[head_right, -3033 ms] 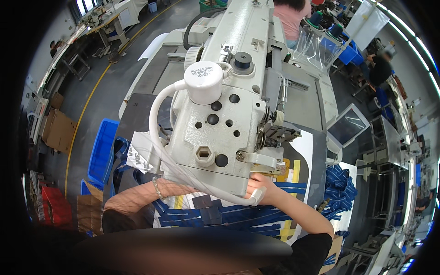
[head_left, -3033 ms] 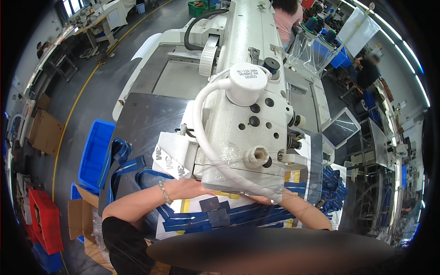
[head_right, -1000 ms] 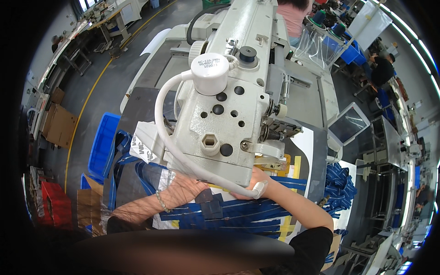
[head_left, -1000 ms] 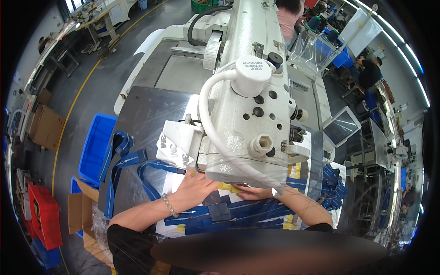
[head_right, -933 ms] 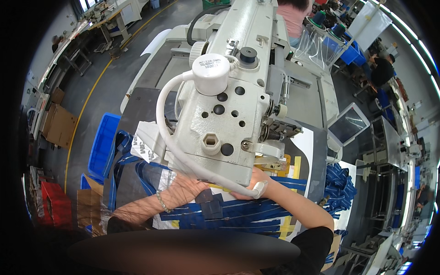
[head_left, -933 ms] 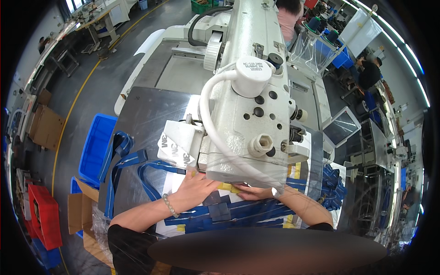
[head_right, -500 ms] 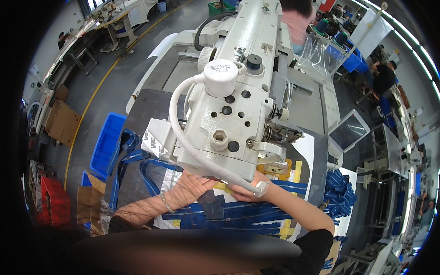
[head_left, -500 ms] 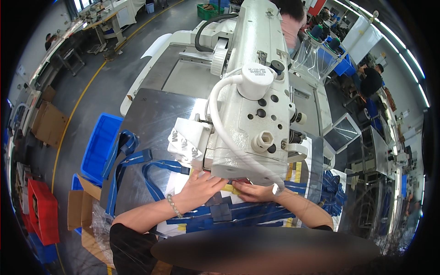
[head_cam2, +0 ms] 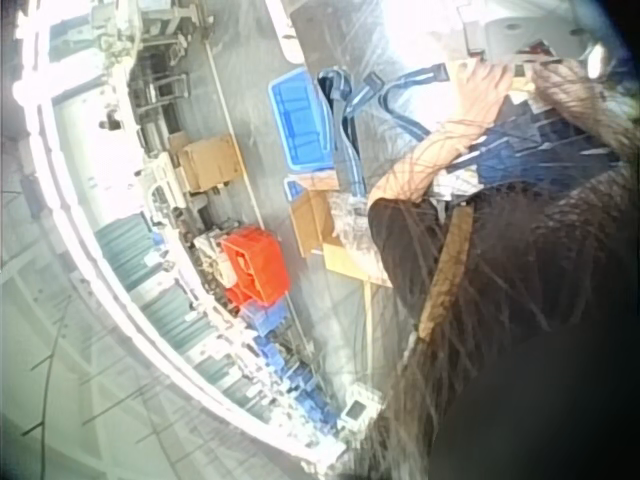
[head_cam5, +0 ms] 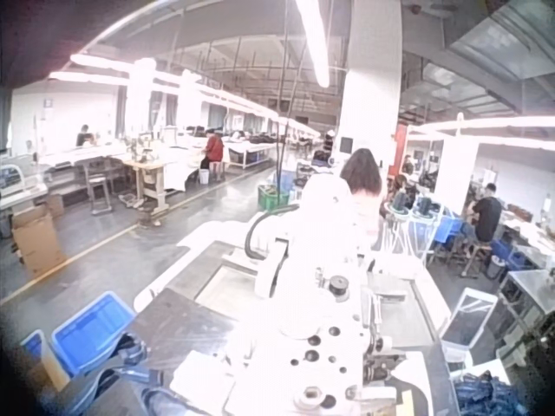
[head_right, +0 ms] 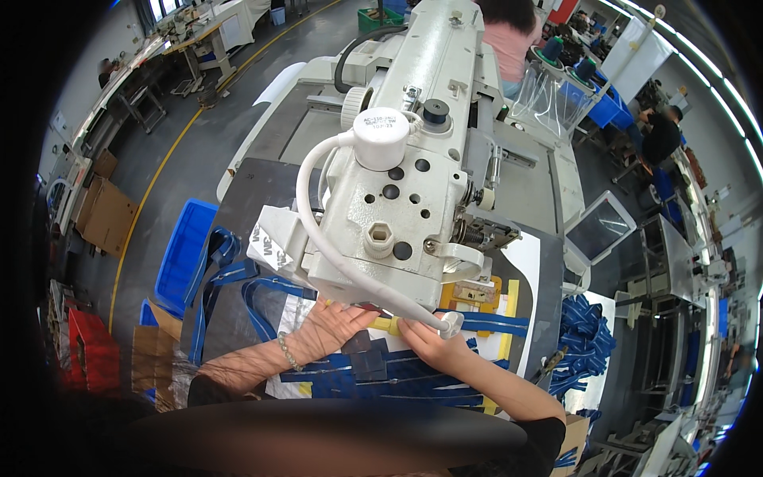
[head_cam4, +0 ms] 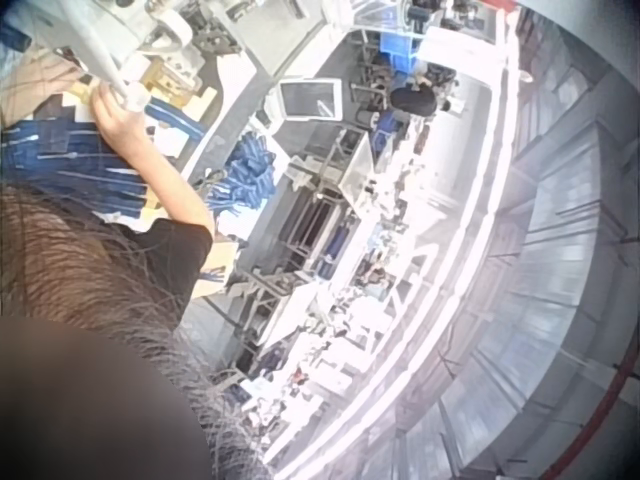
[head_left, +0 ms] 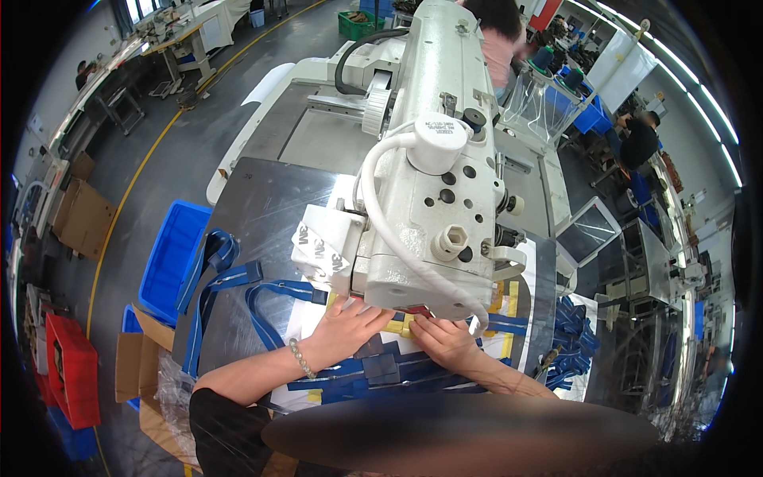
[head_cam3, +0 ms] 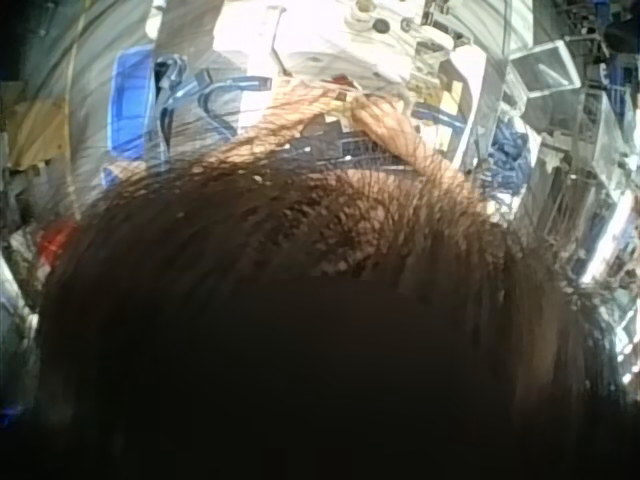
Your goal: Sewing blue fabric straps using an industrial sewing machine.
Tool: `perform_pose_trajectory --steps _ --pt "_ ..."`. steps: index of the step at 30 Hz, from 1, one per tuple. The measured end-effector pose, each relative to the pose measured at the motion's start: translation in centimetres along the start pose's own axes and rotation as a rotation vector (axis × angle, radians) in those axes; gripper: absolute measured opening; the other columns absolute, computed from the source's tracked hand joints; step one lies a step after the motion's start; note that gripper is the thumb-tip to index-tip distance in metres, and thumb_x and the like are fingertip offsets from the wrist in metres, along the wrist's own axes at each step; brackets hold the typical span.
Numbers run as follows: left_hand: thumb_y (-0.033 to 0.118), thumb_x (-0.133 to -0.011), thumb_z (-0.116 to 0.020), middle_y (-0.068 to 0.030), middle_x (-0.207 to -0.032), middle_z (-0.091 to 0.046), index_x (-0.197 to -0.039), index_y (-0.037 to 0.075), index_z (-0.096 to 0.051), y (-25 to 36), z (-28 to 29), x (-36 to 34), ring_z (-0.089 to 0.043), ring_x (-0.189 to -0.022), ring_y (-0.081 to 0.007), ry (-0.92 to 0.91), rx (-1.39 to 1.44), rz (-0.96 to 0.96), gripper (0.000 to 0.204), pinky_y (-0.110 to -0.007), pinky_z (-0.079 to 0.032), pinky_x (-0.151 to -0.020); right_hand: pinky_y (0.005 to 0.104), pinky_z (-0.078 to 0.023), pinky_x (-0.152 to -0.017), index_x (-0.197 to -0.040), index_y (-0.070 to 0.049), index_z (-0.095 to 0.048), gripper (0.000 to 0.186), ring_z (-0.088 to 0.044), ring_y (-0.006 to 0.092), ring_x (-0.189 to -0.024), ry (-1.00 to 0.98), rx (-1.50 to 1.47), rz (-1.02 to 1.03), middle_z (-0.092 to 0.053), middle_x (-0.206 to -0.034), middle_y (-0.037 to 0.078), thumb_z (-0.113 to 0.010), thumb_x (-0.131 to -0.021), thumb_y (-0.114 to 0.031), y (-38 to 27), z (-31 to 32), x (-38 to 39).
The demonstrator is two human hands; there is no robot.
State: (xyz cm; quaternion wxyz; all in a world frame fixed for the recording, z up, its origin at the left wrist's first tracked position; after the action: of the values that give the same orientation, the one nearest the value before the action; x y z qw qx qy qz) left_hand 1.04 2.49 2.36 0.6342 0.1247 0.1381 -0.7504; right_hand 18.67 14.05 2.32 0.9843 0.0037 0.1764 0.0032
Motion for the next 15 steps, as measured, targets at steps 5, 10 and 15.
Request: perform_pose_trajectory --steps 5,10,15 --pt "0.018 -0.081 -0.053 0.0049 -0.093 -0.053 -0.119 0.018 -0.056 -0.2 -0.3 0.2 -0.051 -0.089 -0.0129 -0.005 0.024 -0.007 0.038 -0.034 -0.032 -0.086 0.0278 -0.037 -0.074 -0.111 -0.012 -0.061 0.038 -0.058 0.0106 -0.090 -0.021 0.028 -0.027 -0.061 -0.114 0.000 -0.068 -0.074 -0.019 -0.1 -0.8 0.3" --pt "0.022 -0.081 -0.056 0.0047 -0.095 -0.054 -0.119 0.018 -0.056 -0.4 -0.1 0.0 -0.051 -0.089 -0.0131 -0.007 0.036 -0.006 0.038 -0.035 -0.035 -0.083 0.0288 -0.037 -0.074 -0.110 -0.012 -0.061 0.038 -0.058 0.0109 -0.090 0.009 -0.011 -0.058 -0.062 -0.114 -0.001 -0.069 -0.073 -0.020 0.1 -0.5 0.4" --pt "0.032 -0.080 -0.060 0.0056 -0.098 -0.057 -0.120 0.020 -0.056 -1.0 -0.5 0.3 -0.052 -0.086 -0.0117 0.058 0.114 0.001 0.043 -0.033 -0.037 -0.080 0.0290 -0.037 -0.076 -0.109 -0.012 -0.062 0.037 -0.058 0.0116 -0.088 0.019 -0.026 -0.062 -0.063 -0.111 -0.001 -0.070 -0.073 -0.021 -0.1 -0.4 0.2"
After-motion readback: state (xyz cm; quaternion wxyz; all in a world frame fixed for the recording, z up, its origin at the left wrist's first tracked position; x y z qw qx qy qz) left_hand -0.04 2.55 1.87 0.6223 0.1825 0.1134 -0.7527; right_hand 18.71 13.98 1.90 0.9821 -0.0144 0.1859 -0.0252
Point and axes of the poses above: each hand's wrist, its own x-axis away from the middle knuckle, its own z-axis out of the back of the hand, y = z × x, the point moved 3 cm from there along -x, towards the middle knuckle
